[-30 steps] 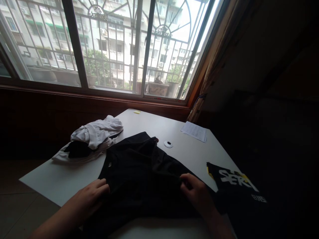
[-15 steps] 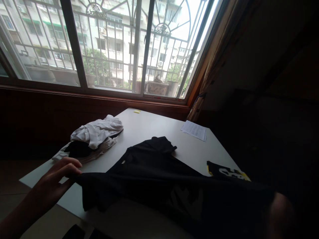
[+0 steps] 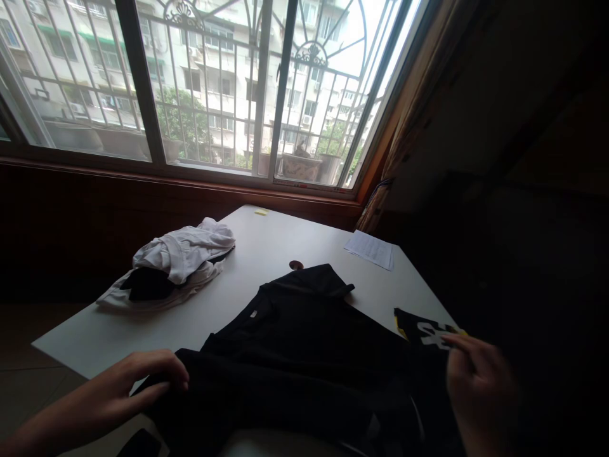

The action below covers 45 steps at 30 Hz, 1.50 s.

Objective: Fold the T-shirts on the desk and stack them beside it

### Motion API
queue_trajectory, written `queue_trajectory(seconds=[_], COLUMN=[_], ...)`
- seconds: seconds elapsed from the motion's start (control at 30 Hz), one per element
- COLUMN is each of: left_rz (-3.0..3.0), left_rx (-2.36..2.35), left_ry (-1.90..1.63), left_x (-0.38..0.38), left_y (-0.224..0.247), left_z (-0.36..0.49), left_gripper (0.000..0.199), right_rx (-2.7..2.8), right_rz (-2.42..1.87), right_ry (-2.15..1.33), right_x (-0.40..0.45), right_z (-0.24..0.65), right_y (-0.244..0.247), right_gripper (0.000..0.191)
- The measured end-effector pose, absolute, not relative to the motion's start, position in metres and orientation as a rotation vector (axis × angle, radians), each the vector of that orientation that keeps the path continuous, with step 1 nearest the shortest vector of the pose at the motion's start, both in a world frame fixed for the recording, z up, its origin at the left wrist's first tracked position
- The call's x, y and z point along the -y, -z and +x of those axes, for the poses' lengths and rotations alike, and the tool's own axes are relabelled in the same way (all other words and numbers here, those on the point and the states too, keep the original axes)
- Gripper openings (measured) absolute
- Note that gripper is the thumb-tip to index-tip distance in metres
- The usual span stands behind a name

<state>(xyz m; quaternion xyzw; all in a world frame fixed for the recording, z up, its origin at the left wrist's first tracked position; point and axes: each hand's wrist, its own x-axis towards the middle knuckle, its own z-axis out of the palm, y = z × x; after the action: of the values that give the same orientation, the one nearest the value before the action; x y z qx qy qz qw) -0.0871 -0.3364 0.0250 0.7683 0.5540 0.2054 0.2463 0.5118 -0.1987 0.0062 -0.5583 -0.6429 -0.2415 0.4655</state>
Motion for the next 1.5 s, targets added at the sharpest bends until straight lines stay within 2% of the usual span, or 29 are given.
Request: queue_trajectory(seconds=[0.13, 0.27, 0.43, 0.67, 0.87, 1.03, 1.1, 1.2, 1.3, 1.5], left_rz=[2.018, 2.082, 2.194, 2.371, 2.397, 2.569, 2.652, 2.722, 2.747, 2.688], left_rx=[-1.386, -1.358, -1.435, -1.683, -2.039, -2.026, -1.981, -1.936, -1.827, -1.73], left_ry=[-0.447, -0.498, -0.587, -0.69, -0.694, -0.674, -0.679, -0.683, -0.609, -0.404], left_x=[0.323, 0.313, 0.291, 0.223, 0.172, 0.153, 0.154, 0.164, 0.178, 0.19], left_y=[-0.025, -0.019, -0.008, 0.002, -0.015, -0.021, -0.022, -0.022, -0.016, 0.002], left_z=[-0.071, -0.055, -0.06, -0.095, -0.092, -0.067, -0.053, -0.03, -0.011, 0.004], left_gripper=[0.026, 0.023, 0.025, 0.032, 0.035, 0.031, 0.029, 0.026, 0.024, 0.028], right_rx=[2.096, 2.292, 2.272, 2.288, 2.342, 2.447, 2.438, 2.41, 2.436, 2.541], right_rz=[-1.369, -1.523, -1.672, -1.842, -1.867, -1.714, -1.66, -1.577, -1.473, -1.484], right_ry=[0.043, -0.35, -0.365, -0.355, -0.683, -1.005, -0.939, -0.682, -0.487, -0.334], right_x=[0.188, 0.182, 0.179, 0.19, 0.25, 0.266, 0.255, 0.227, 0.197, 0.15], right_z=[0.478, 0.463, 0.465, 0.458, 0.426, 0.397, 0.389, 0.376, 0.359, 0.334], right_y=[0.005, 0.017, 0.026, 0.026, -0.004, -0.04, -0.047, -0.044, -0.028, 0.014], right_gripper=[0.026, 0.032, 0.038, 0.043, 0.042, 0.024, 0.022, 0.029, 0.038, 0.052])
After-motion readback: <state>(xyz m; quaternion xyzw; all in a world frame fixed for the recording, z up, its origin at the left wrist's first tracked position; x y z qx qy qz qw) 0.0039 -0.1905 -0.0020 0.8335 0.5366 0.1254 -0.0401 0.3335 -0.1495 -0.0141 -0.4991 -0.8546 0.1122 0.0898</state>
